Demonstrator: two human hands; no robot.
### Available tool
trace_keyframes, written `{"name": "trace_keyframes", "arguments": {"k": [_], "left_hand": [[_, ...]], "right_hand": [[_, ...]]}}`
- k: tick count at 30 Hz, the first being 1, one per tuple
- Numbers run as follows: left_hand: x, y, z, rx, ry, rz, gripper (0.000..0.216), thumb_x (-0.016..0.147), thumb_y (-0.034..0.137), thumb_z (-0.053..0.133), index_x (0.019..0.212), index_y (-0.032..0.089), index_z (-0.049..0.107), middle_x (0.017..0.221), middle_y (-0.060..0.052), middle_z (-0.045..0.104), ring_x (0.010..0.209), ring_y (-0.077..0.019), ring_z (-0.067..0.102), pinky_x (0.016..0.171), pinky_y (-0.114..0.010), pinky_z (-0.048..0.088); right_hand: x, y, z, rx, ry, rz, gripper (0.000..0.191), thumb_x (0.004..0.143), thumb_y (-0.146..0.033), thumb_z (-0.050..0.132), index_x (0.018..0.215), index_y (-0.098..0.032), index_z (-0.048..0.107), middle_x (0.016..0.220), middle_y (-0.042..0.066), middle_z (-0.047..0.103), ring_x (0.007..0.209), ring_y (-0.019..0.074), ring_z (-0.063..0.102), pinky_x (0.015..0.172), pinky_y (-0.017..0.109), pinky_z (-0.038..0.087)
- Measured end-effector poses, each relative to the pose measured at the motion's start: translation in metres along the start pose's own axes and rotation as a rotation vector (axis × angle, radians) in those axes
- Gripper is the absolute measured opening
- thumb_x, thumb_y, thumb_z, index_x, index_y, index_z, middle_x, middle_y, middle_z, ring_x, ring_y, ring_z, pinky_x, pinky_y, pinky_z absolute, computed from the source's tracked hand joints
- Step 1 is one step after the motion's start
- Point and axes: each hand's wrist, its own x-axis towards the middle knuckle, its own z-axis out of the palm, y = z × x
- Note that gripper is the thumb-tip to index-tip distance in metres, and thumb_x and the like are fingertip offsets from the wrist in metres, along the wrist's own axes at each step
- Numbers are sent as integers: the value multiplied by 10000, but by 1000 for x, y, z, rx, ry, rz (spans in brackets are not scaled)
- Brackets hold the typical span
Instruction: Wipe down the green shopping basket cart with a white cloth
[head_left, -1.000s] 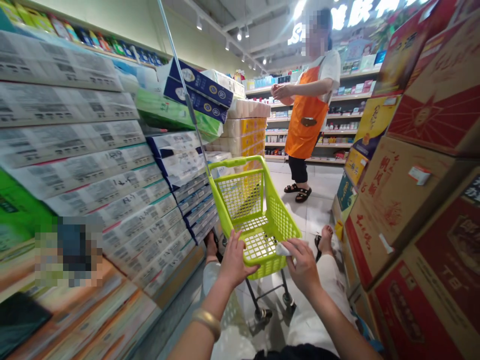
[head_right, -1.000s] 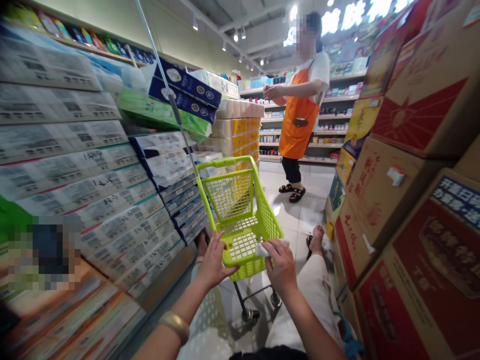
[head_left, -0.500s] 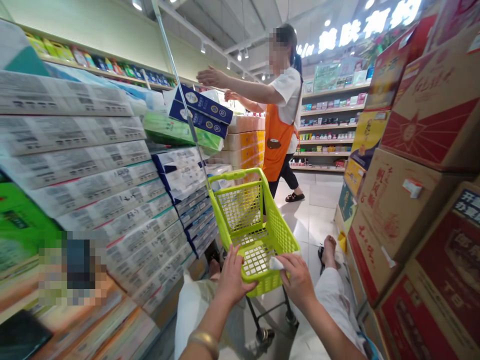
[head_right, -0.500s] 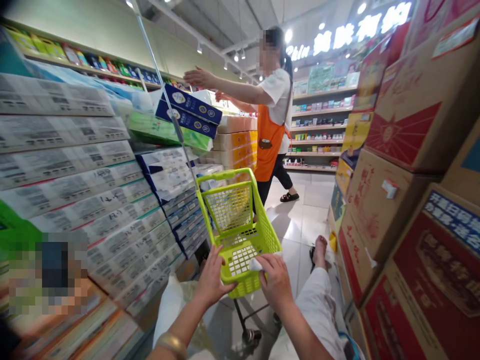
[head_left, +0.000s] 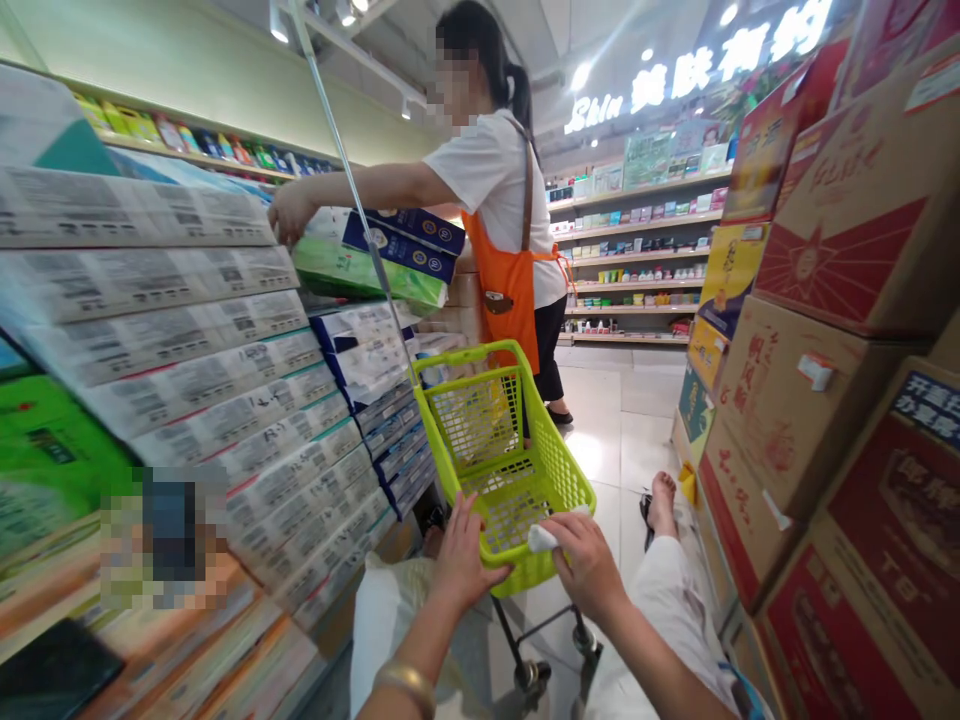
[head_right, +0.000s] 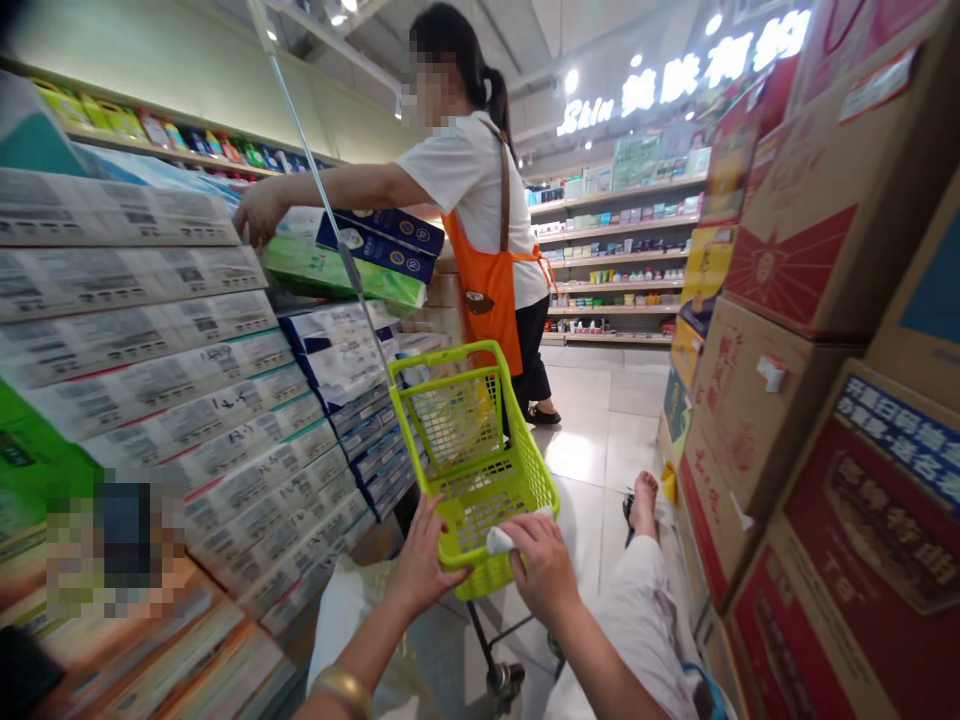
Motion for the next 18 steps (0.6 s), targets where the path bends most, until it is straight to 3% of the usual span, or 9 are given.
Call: {"name": "trace_keyframes", "arguments": {"k": [2, 5, 10, 13, 18], "left_hand": [[-1, 3, 0, -10, -1, -10, 510, 530, 311, 806, 912, 206, 484, 1448, -154, 384, 1429, -380, 194, 1108, -590, 332], [-2, 6, 0, -25, -5, -16, 512, 539, 325, 804, 922, 202, 488, 1453, -164, 376, 1432, -383, 180, 1107, -597, 328], [-4, 3, 0, -14, -6, -23, 240, 719, 223, 644, 905, 197, 494, 1451, -170, 388, 1441, -325, 193, 1123, -553, 320], [-7, 3, -1, -12, 9, -13, 312, 679, 249, 692, 909, 198, 488, 1453, -170, 379, 1440, -336, 190, 1116, -559, 325], [-7, 12, -1, -19, 34, 2, 485, 551, 303, 798, 902, 205, 479, 1437, -150, 396, 1431, -364, 195, 1108, -556, 339]], "right_hand": [[-1, 7, -3, -22, 56, 65, 362, 803, -73, 472, 1085, -232, 634, 1028, 55, 636, 999, 214, 552, 907, 382, 431], [-1, -14, 10, -7, 88, 96, 325, 799, -80, 476, 1040, -223, 642, 995, 60, 626, 978, 221, 543, 903, 400, 427], [-2, -67, 33, 123, -86, -55, 341, 797, -92, 505, 1080, -245, 619, 1053, 45, 609, 1002, 210, 523, 917, 380, 408], [-1, -54, 25, 119, -101, -84, 341, 809, -97, 505, 1095, -246, 615, 1043, 43, 618, 995, 205, 529, 912, 366, 406], [-6, -8, 4, -8, 11, -7, 340, 818, -80, 478, 1099, -217, 612, 1039, 60, 614, 1013, 215, 519, 942, 381, 390]]}}
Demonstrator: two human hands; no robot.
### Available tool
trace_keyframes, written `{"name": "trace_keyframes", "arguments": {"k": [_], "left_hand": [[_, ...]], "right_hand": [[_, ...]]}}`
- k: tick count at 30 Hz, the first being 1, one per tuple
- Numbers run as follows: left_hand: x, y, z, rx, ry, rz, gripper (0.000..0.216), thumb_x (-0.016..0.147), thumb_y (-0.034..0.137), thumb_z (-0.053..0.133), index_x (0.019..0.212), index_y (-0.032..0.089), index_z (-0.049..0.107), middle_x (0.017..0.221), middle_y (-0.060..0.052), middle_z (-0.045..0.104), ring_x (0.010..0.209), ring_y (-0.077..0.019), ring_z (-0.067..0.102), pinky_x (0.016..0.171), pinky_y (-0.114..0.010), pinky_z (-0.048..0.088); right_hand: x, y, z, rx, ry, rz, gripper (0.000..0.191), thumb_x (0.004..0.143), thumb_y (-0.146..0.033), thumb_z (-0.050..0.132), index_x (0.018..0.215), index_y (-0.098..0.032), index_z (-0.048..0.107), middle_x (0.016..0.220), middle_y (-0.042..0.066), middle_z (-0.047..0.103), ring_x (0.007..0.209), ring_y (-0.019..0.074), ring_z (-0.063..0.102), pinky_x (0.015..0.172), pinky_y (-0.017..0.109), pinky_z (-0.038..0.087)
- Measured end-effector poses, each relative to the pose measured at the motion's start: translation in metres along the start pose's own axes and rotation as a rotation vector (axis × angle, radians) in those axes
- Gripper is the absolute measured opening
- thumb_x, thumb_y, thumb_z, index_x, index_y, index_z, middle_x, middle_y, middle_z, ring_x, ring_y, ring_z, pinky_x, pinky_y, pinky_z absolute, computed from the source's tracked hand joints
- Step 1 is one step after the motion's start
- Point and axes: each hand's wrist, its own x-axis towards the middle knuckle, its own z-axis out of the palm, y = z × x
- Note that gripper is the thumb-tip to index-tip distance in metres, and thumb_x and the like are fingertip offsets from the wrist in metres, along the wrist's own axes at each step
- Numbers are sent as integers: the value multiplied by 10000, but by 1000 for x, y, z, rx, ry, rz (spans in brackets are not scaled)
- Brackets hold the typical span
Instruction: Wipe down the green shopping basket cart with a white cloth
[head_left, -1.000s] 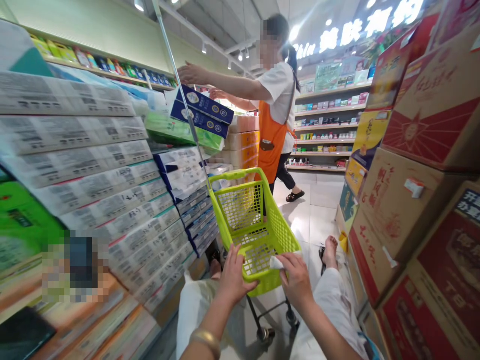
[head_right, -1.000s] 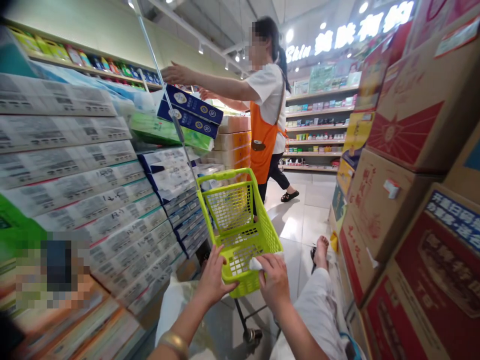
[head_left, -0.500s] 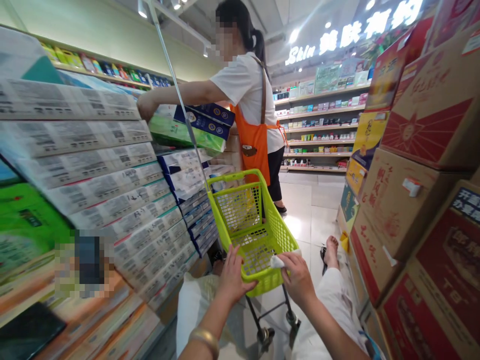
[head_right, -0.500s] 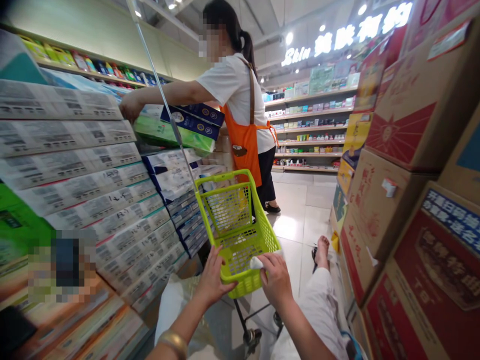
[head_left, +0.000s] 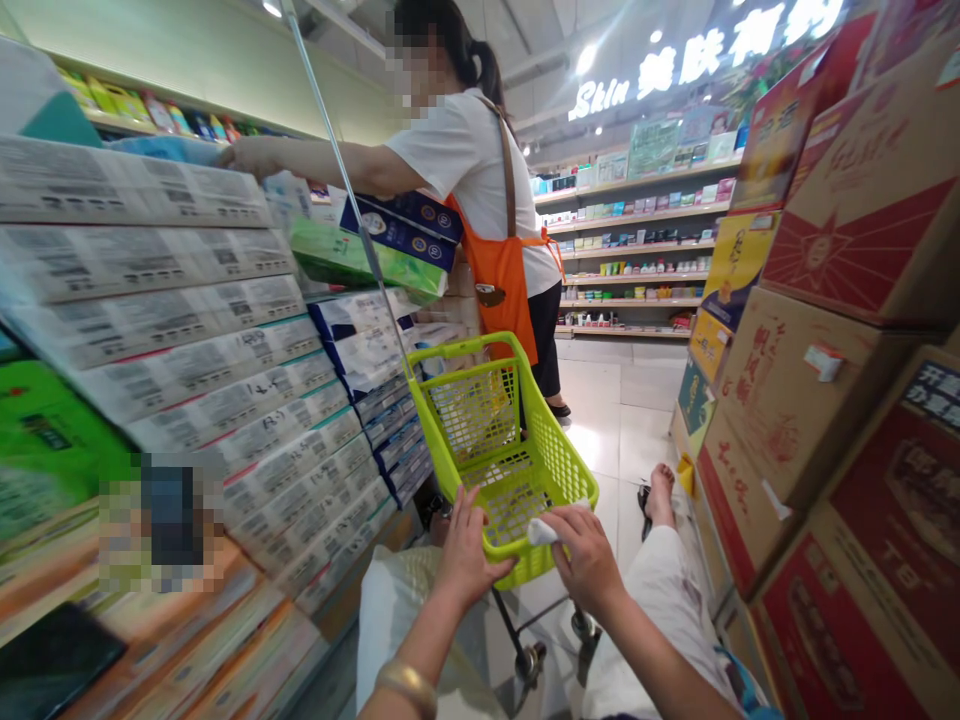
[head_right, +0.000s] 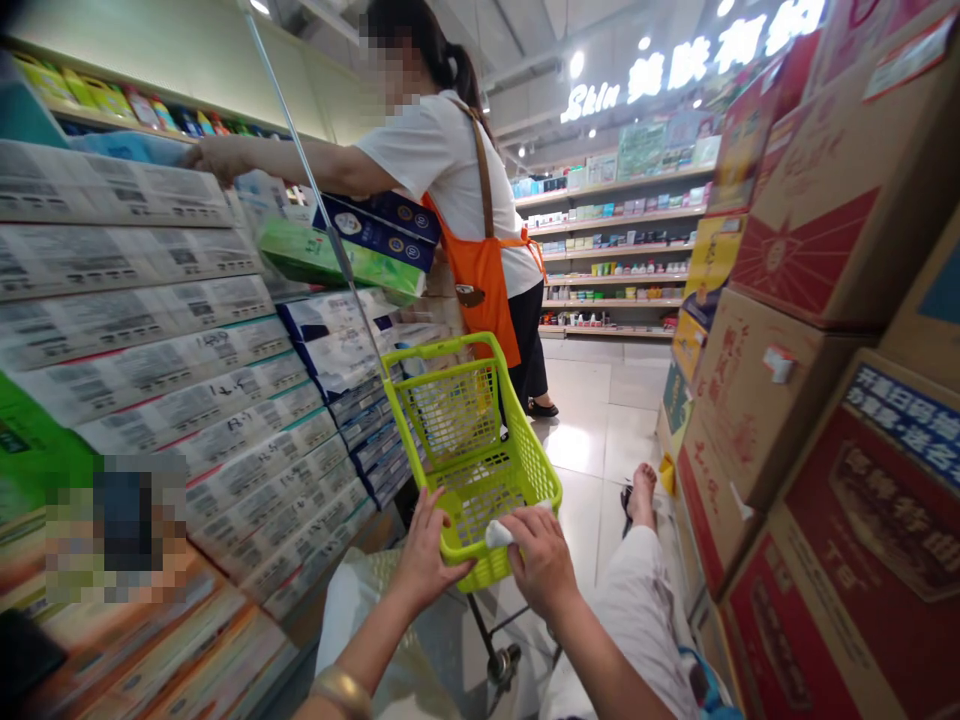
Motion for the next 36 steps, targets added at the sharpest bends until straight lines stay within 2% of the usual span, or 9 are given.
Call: {"name": "trace_keyframes", "arguments": {"k": [4, 8, 10, 12, 16, 19, 24, 30, 36], "left_hand": [[0, 3, 0, -4, 3, 1, 464, 585, 354, 782, 893, 206, 468, 1429, -163, 397, 1428, -374, 199, 1105, -559, 338], [-4, 1, -5, -7, -28, 13, 485, 579, 386, 787, 899, 210, 468, 1445, -179, 379, 1431, -385, 181, 1102, -584, 320], [-7, 2, -8, -6, -37, 9, 478, 580, 365, 785, 903, 211, 468, 1450, -179, 376, 1433, -380, 180, 1109, -589, 306], [-9, 4, -10, -9, -39, 5, 467, 580, 346, 781, 897, 211, 466, 1450, -173, 380, 1433, -374, 182, 1113, -587, 302], [-13, 12, -9, -22, -36, 3, 474, 551, 312, 795, 868, 214, 456, 1442, -161, 396, 1430, -383, 184, 1112, -590, 311], [-17, 18, -7, -34, -23, 7, 487, 542, 287, 797, 881, 213, 455, 1449, -165, 384, 1432, -387, 173, 1105, -595, 320], [-24, 20, -11, -56, -35, 10, 504, 529, 279, 799, 896, 219, 458, 1454, -161, 375, 1430, -390, 178, 1105, -606, 311], [-27, 8, -27, -66, -102, 32, 559, 481, 310, 825, 917, 209, 490, 1467, -174, 363, 1431, -389, 178, 1114, -588, 295], [-26, 2, -46, -89, -214, 40, 579, 511, 325, 838, 970, 204, 507, 1509, -172, 306, 1448, -366, 129, 1133, -585, 253]], "right_hand": [[-2, -17, 8, -18, 34, 72, 312, 794, -77, 475, 1031, -217, 622, 975, 55, 602, 970, 219, 511, 909, 388, 389], [-3, -48, 18, 39, -39, 8, 327, 781, -95, 499, 1050, -234, 621, 989, 45, 598, 959, 206, 509, 903, 371, 384], [-2, -47, 14, 46, -77, -40, 323, 799, -114, 504, 1073, -238, 620, 992, 43, 609, 956, 198, 521, 898, 354, 386], [-3, -32, 4, 18, -77, -49, 312, 812, -127, 502, 1079, -235, 621, 981, 45, 619, 951, 197, 532, 891, 348, 391], [-7, 7, -22, -63, -5, 18, 311, 826, -125, 484, 1094, -223, 610, 995, 55, 621, 982, 213, 532, 915, 371, 394], [-13, 17, -33, -75, 7, 33, 289, 837, -128, 474, 1076, -221, 607, 1003, 58, 616, 995, 219, 526, 925, 380, 393], [-22, -3, -30, -91, -7, 84, 289, 802, -128, 479, 1036, -221, 621, 953, 52, 605, 947, 220, 528, 883, 377, 398], [-28, -32, -28, -50, -54, 62, 325, 803, -128, 475, 1078, -223, 621, 973, 59, 618, 939, 221, 530, 882, 380, 389], [-32, -41, -38, 2, -132, -5, 319, 859, -145, 466, 1124, -233, 620, 1043, 61, 632, 991, 213, 537, 898, 371, 389]]}}
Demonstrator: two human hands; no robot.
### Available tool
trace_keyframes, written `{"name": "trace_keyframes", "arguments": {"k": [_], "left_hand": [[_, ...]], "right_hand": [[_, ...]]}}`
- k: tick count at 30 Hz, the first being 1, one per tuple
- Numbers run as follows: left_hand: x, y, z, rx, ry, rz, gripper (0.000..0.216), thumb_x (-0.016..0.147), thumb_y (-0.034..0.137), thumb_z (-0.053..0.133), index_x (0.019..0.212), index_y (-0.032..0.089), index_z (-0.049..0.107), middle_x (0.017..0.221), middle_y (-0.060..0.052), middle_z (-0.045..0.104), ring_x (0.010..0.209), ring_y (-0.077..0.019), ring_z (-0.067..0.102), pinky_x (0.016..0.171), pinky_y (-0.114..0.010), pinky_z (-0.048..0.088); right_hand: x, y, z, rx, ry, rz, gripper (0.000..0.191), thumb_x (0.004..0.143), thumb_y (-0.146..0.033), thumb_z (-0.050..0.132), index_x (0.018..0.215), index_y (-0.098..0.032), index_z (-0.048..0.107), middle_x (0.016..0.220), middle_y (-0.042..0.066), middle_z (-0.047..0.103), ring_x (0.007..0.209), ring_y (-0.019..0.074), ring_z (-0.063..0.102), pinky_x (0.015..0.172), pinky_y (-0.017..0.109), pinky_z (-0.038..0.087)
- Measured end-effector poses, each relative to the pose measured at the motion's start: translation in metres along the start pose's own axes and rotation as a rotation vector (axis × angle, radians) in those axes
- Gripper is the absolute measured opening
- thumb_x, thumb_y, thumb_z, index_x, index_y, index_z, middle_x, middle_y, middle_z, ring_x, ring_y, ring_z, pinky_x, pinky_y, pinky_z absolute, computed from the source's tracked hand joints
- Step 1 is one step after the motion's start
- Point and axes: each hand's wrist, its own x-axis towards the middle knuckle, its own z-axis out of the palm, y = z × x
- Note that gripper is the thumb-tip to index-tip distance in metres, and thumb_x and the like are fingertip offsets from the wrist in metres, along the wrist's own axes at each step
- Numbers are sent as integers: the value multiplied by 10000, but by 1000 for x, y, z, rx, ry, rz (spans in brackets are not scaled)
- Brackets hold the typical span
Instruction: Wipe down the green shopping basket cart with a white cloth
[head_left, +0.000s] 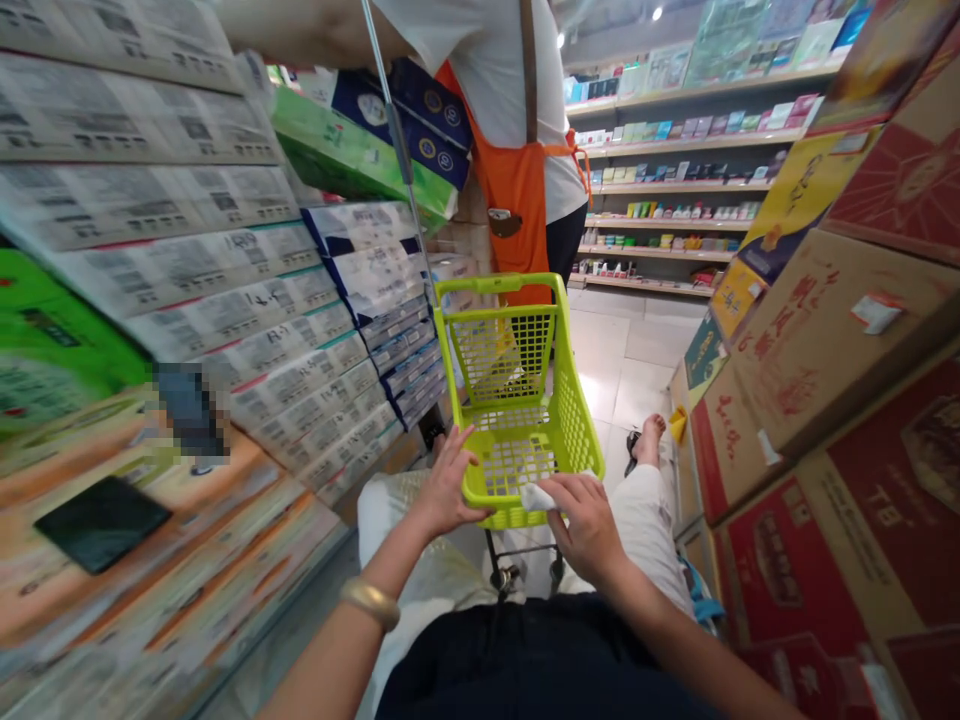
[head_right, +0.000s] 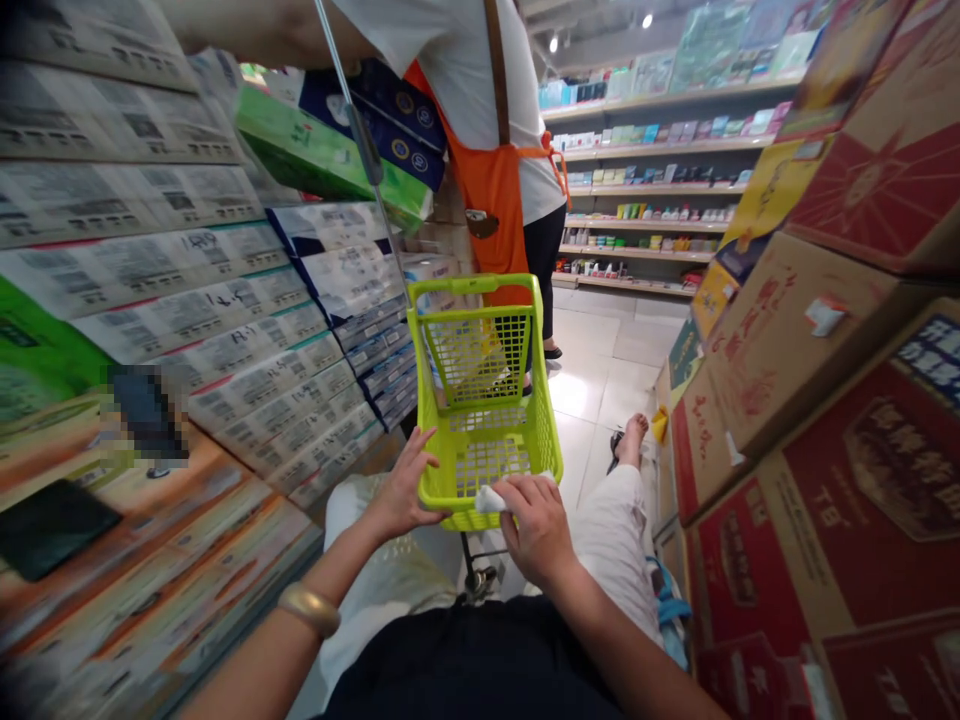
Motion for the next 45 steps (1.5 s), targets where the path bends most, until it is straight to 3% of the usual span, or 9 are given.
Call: {"name": "trace_keyframes", "arguments": {"k": [11, 18, 21, 27, 29, 31, 34, 39, 45], "left_hand": [[2, -17, -13, 13, -83, 51, 621, 556, 401, 840, 1056, 191, 538, 1560, -166, 202, 1461, -342, 24, 1147, -567, 213], [-4, -34, -27, 62, -108, 16, 802, 646, 402, 802, 1330, 203, 433, 1575, -177, 141, 1452, -374, 46, 1139, -596, 213], [-10, -19, -28, 114, -35, -14, 849, 701, 286, 753, 1425, 236, 313, 1570, -154, 179, 1452, -365, 91, 1141, -612, 208], [-14, 49, -4, 49, 16, 61, 775, 780, 100, 496, 1479, 223, 187, 1504, -115, 345, 1432, -286, 232, 1159, -537, 262], [-15, 66, 8, 10, -19, 89, 725, 794, 102, 458, 1467, 197, 206, 1470, -122, 400, 1390, -260, 326, 1147, -509, 289], [-15, 75, 17, 6, -64, 87, 612, 794, 165, 501, 1386, 197, 351, 1371, -118, 515, 1287, -262, 454, 1123, -522, 293], [-16, 76, 22, 17, -84, 54, 347, 770, 241, 576, 1116, 221, 560, 1121, -66, 658, 1092, -251, 563, 1063, -498, 321], [-19, 69, 18, 26, -33, 42, 194, 775, 275, 576, 960, 219, 597, 936, -38, 674, 943, -228, 578, 948, -434, 358], [-19, 64, 18, 6, 15, 59, 171, 771, 286, 571, 926, 223, 606, 906, -25, 671, 913, -216, 579, 910, -408, 352]], "right_hand": [[-1, -8, -5, 52, -42, -15, 322, 882, -114, 447, 1133, -218, 620, 1087, 64, 651, 1020, 207, 558, 897, 371, 416], [5, -16, 3, 114, -56, -53, 285, 910, -143, 447, 1126, -220, 617, 1104, 69, 663, 1018, 210, 578, 869, 376, 441], [5, -21, 8, 152, -34, -35, 284, 916, -140, 440, 1124, -223, 614, 1107, 67, 671, 1017, 212, 589, 871, 388, 452], [5, -20, -5, 374, 11, -59, 350, 914, -103, 415, 1190, -256, 568, 1161, 59, 661, 1122, 196, 588, 962, 408, 473], [5, -13, -16, 376, 100, -47, 369, 908, -101, 419, 1214, -257, 555, 1193, 72, 644, 1166, 208, 569, 994, 436, 462], [3, -5, -23, 285, 160, -36, 362, 897, -113, 441, 1206, -252, 570, 1214, 83, 634, 1204, 232, 544, 1025, 474, 434], [-3, 4, -25, 144, 21, -129, 339, 881, -128, 459, 1163, -247, 606, 1222, 73, 637, 1254, 236, 506, 1066, 478, 391], [5, 26, -20, 107, -144, -298, 331, 887, -123, 449, 1161, -236, 597, 1219, 63, 640, 1264, 202, 499, 1089, 446, 370], [40, 52, -21, 130, -45, -160, 287, 882, -127, 462, 1117, -219, 599, 1170, 83, 654, 1243, 227, 509, 1061, 479, 388]]}}
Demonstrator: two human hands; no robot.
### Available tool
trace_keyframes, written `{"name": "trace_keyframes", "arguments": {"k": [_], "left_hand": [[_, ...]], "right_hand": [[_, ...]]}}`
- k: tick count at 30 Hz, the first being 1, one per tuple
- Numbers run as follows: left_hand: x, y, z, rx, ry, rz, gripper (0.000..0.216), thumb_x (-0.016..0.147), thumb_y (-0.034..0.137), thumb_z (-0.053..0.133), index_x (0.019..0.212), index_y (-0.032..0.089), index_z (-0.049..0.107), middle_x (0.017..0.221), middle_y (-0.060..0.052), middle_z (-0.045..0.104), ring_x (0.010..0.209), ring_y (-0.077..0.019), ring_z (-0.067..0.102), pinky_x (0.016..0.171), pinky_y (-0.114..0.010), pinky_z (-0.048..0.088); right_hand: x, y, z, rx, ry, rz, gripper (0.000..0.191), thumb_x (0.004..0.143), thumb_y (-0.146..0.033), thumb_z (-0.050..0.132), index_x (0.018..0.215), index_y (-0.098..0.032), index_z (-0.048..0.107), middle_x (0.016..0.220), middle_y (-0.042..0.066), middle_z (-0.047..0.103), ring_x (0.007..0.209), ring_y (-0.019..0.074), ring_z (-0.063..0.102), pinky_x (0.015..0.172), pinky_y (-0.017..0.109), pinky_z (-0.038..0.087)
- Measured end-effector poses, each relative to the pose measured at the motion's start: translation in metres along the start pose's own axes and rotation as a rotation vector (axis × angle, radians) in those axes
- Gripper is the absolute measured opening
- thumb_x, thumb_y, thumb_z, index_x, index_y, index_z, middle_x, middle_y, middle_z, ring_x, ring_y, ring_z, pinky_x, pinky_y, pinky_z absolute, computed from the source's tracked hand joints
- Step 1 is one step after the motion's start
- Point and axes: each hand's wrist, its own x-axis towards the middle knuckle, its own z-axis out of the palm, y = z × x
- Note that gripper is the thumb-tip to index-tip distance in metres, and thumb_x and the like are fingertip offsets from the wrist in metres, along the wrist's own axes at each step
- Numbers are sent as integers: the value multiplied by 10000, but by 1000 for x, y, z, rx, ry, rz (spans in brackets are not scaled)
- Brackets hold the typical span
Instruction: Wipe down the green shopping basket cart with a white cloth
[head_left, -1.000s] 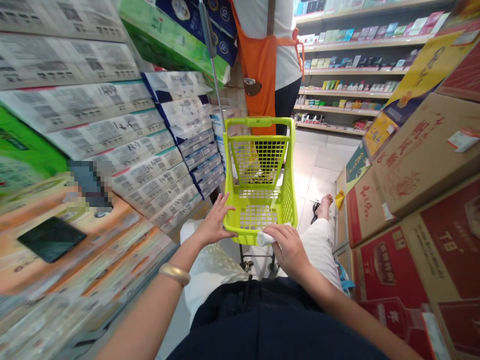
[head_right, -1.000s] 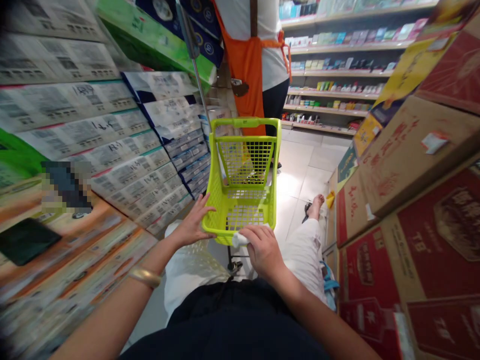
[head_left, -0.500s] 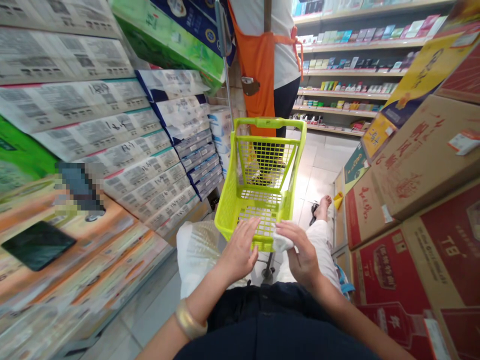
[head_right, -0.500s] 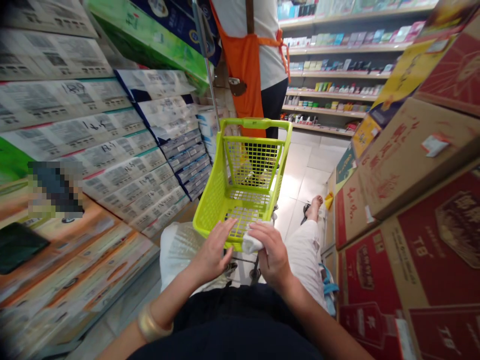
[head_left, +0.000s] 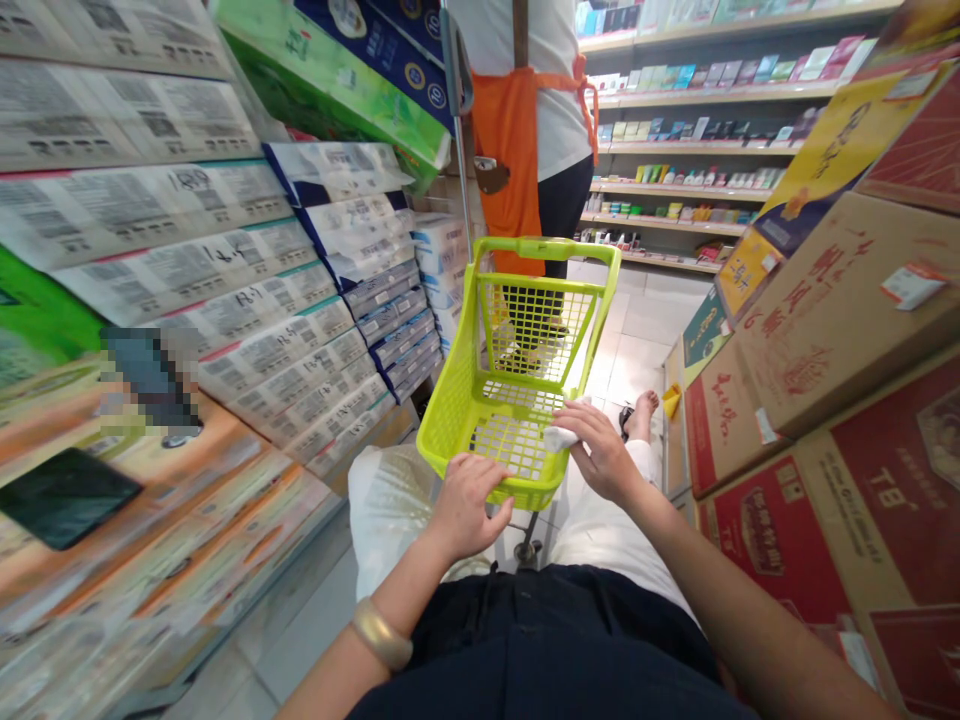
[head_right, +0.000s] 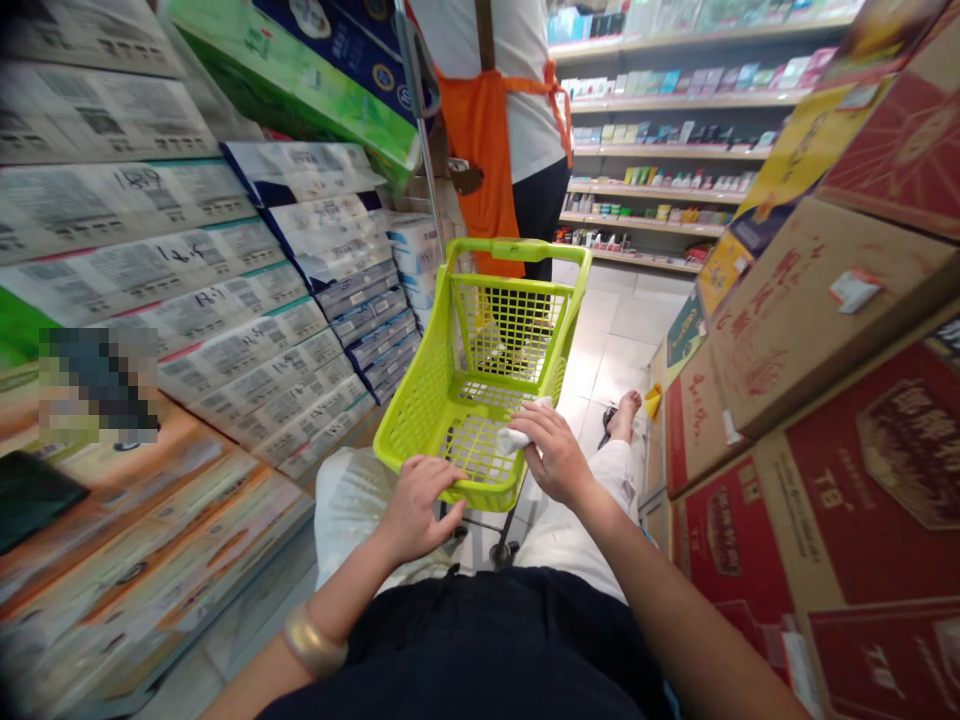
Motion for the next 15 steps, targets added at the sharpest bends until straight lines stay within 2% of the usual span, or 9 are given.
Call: {"name": "trace_keyframes", "arguments": {"k": [2, 5, 7, 9, 13, 15], "left_hand": [[0, -1, 0, -2, 12, 3, 155, 773, 281, 565, 910, 222, 607, 892, -22, 671, 903, -213, 579, 902, -406, 352], [1, -5, -1, 9, 19, -8, 123, 781, 289, 562, 871, 222, 612, 858, -22, 668, 880, -212, 577, 886, -404, 356], [1, -8, -2, 14, 18, -12, 116, 786, 297, 560, 857, 222, 614, 844, -21, 668, 871, -210, 577, 876, -401, 359], [1, -10, -5, 14, 22, -8, 118, 793, 300, 552, 854, 220, 614, 840, -18, 669, 869, -206, 577, 875, -400, 359], [1, -12, -8, 8, 40, -17, 126, 799, 306, 532, 843, 219, 611, 834, -17, 671, 861, -200, 576, 879, -397, 358], [1, -13, -8, 4, 42, -29, 126, 798, 311, 526, 823, 220, 610, 823, -17, 669, 855, -200, 574, 877, -397, 359]], "right_hand": [[-3, -10, 5, 14, -8, -18, 282, 863, -117, 462, 1085, -217, 605, 1137, 78, 664, 1239, 230, 509, 1065, 484, 377], [-14, -30, 11, 53, -116, -129, 301, 848, -106, 459, 1086, -224, 601, 1117, 61, 672, 1228, 212, 521, 1088, 470, 350], [-16, -30, 8, 72, -172, -183, 311, 861, -108, 455, 1113, -230, 591, 1129, 56, 670, 1204, 195, 541, 1086, 446, 363], [-8, -14, 0, 67, -162, -175, 304, 881, -121, 455, 1130, -234, 587, 1136, 60, 670, 1178, 192, 559, 1062, 434, 397], [20, 30, -15, -25, 38, -11, 277, 903, -163, 440, 1117, -227, 605, 1107, 85, 674, 1137, 223, 581, 989, 453, 469], [25, 32, -14, -64, 36, -3, 272, 898, -165, 442, 1096, -226, 619, 1101, 83, 677, 1145, 231, 574, 996, 469, 464]]}}
